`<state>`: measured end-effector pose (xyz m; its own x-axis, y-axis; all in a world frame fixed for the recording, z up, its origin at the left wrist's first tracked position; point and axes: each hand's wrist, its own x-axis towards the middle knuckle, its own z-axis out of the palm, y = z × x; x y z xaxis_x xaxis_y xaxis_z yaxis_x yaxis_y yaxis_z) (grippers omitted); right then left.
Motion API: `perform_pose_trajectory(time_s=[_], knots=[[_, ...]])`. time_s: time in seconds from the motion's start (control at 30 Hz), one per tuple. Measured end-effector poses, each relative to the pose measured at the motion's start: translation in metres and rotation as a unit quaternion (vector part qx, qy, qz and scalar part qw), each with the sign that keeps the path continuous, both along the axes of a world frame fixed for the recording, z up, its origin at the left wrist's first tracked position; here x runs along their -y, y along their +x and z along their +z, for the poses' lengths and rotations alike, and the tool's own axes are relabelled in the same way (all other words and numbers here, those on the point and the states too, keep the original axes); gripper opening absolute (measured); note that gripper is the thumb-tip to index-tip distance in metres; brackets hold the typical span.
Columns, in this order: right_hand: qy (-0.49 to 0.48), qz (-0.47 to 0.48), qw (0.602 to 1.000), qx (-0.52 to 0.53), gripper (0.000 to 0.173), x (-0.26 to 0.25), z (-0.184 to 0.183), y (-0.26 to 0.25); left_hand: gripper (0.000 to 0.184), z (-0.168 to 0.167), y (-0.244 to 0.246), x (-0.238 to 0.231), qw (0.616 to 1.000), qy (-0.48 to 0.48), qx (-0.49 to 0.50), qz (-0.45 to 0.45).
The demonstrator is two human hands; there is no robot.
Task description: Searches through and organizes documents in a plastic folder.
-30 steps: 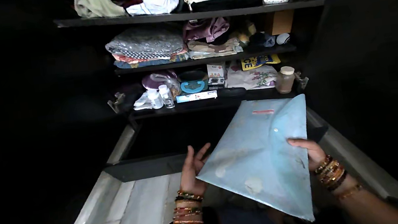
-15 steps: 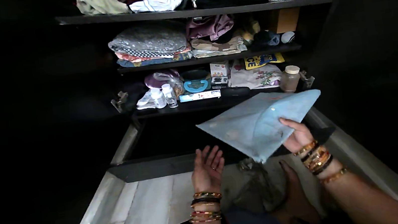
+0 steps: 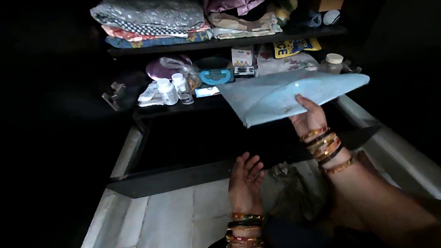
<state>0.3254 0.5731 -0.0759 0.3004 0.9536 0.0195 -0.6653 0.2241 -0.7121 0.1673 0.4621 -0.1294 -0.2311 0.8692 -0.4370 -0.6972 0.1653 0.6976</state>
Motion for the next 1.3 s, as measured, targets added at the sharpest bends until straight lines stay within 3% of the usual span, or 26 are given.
perform_pose_trajectory(time_s=[0.1, 0.2, 0.47, 0.6, 0.7, 0.77, 0.83, 0.87, 0.9, 0.93, 1.0, 1.1, 1.17, 1.3], knots=[[-0.051, -0.044, 0.997, 0.033, 0.021, 0.042, -0.022, -0.010, 0.038, -0.005, 0.000, 0.001, 1.000, 0.006, -0.016, -0.011], [-0.103, -0.064, 0.993, 0.006, 0.024, 0.046, -0.033, -0.005, 0.040, -0.005, -0.001, 0.004, 0.999, 0.010, -0.039, -0.028], [-0.218, -0.088, 0.971, -0.038, 0.047, -0.053, -0.074, 0.029, 0.039, -0.002, -0.004, 0.008, 0.997, 0.042, -0.044, -0.040], [-0.261, -0.088, 0.961, -0.030, 0.050, -0.096, -0.105, 0.033, 0.039, -0.001, 0.000, 0.009, 0.996, 0.045, -0.051, -0.064], [-0.324, -0.128, 0.937, 0.005, 0.063, -0.117, -0.127, 0.033, 0.039, -0.001, 0.001, 0.008, 0.994, 0.060, -0.054, -0.075], [-0.379, -0.140, 0.910, 0.091, 0.065, -0.114, -0.134, 0.036, 0.038, -0.001, 0.001, 0.009, 0.993, 0.069, -0.055, -0.080], [-0.440, -0.086, 0.854, 0.264, 0.060, -0.103, -0.132, 0.040, 0.036, -0.002, 0.000, 0.009, 0.992, 0.076, -0.058, -0.086], [-0.454, -0.017, 0.788, 0.415, 0.054, -0.095, -0.125, 0.042, 0.036, -0.002, 0.000, 0.008, 0.991, 0.077, -0.058, -0.088], [-0.448, 0.063, 0.685, 0.571, 0.046, -0.085, -0.114, 0.043, 0.036, -0.003, -0.001, 0.009, 0.991, 0.078, -0.057, -0.091], [-0.433, 0.127, 0.600, 0.660, 0.044, -0.073, -0.095, 0.042, 0.036, -0.005, -0.003, 0.009, 0.990, 0.080, -0.057, -0.096], [-0.411, 0.213, 0.493, 0.737, 0.045, -0.049, -0.050, 0.034, 0.035, -0.007, -0.005, 0.011, 0.990, 0.079, -0.062, -0.103], [-0.390, 0.249, 0.423, 0.779, 0.042, -0.040, -0.031, 0.028, 0.033, -0.009, -0.008, 0.010, 0.988, 0.064, -0.086, -0.107], [-0.406, 0.232, 0.455, 0.758, 0.038, -0.040, -0.029, 0.029, 0.031, -0.011, -0.009, 0.008, 0.988, 0.055, -0.097, -0.106], [-0.451, 0.114, 0.624, 0.627, 0.033, -0.034, -0.032, 0.031, 0.029, -0.012, -0.008, 0.008, 0.984, 0.049, -0.125, -0.118]])
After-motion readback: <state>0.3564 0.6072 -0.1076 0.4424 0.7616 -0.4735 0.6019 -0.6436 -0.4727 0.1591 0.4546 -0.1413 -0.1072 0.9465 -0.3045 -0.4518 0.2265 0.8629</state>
